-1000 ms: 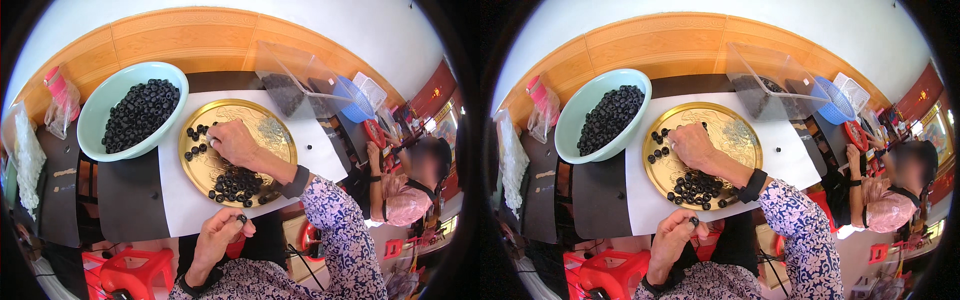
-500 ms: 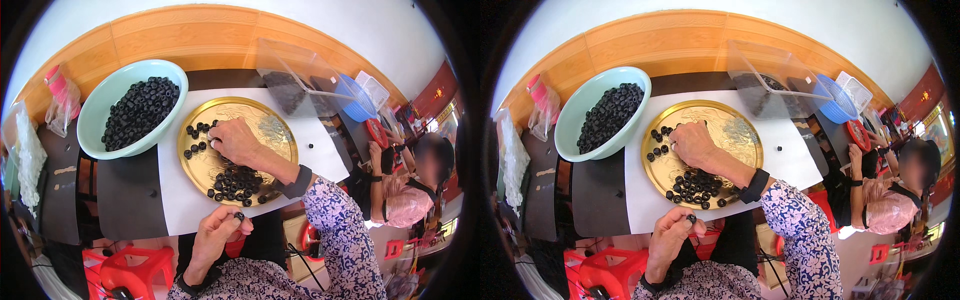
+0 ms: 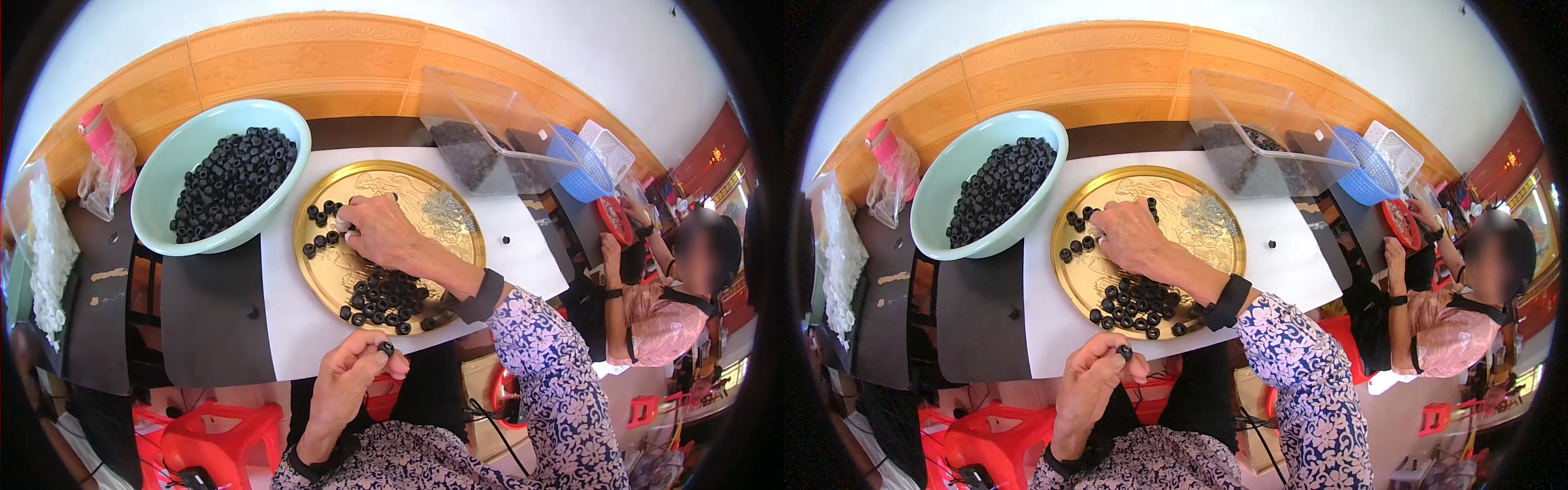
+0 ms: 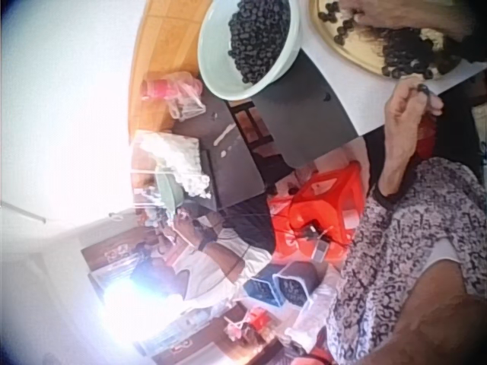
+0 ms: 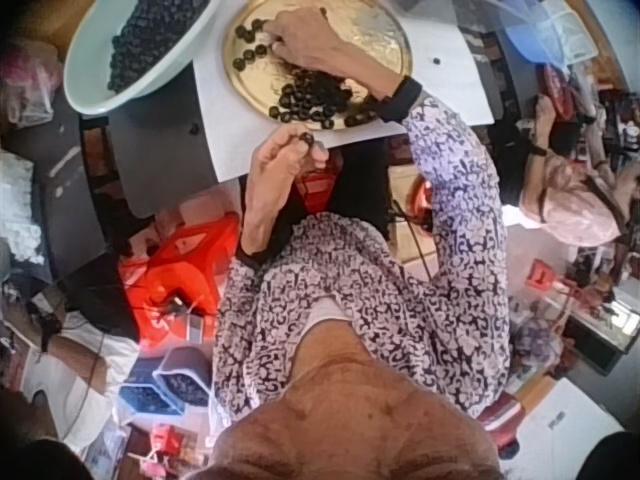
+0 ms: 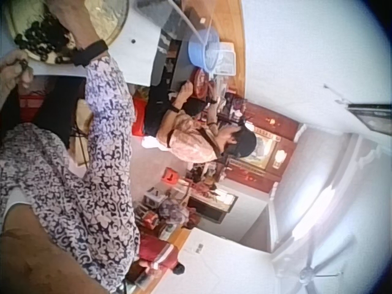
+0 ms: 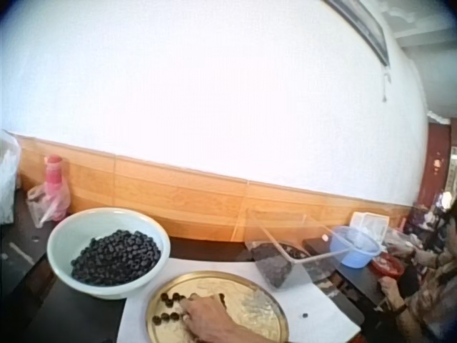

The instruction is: Assembling small black components into white plastic holders.

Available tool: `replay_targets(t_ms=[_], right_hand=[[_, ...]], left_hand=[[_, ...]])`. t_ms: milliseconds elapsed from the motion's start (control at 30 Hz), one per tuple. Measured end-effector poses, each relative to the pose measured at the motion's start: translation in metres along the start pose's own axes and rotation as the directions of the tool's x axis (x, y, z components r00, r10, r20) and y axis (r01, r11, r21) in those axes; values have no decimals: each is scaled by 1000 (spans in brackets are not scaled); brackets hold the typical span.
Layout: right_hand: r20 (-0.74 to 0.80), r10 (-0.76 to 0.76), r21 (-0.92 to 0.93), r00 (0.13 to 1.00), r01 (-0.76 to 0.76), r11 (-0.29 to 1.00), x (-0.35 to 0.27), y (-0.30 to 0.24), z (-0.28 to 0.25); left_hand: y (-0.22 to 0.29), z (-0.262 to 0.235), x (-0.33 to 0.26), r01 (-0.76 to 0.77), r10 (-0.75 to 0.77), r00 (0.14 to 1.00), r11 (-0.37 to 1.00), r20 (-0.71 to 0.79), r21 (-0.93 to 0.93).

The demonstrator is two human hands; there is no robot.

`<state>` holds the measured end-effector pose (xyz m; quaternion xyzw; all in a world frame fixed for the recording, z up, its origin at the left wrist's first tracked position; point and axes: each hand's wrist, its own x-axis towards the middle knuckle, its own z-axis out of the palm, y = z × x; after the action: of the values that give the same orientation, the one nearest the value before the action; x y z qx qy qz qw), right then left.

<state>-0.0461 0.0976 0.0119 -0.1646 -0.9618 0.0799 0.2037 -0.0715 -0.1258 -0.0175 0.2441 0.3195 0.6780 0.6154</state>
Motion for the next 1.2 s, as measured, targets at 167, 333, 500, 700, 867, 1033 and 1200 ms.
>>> replay_targets(t_ms=[167, 333, 500, 700, 867, 1033, 1200], right_hand=[[-52, 214, 363, 975, -182, 914, -9, -17, -25], [316, 341, 867, 885, -416, 276, -44, -42, -44], [297, 293, 925, 909, -350, 146, -89, -62, -45], [295, 291, 948, 910, -316, 28, -111, -70, -47], [127, 338, 969, 933, -189, 158, -115, -67, -45], [169, 275, 972, 946, -205, 111, -123, -74, -49], [143, 311, 937, 940, -230, 263, -127, -75, -48]], left_hand=[[4, 4, -2, -24, 26, 998, 1000, -63, 18], [16, 1, -2, -45, 46, 993, 999, -111, 10], [12, 2, 5, -90, 89, 995, 996, -54, -22], [5, 10, 7, -45, 45, 998, 999, -50, 5], [3, 12, 6, -63, 64, 996, 998, -58, 15], [5, 15, 6, -42, 43, 996, 999, -77, 12], [3, 14, 7, -7, 13, 995, 998, -99, 59]])
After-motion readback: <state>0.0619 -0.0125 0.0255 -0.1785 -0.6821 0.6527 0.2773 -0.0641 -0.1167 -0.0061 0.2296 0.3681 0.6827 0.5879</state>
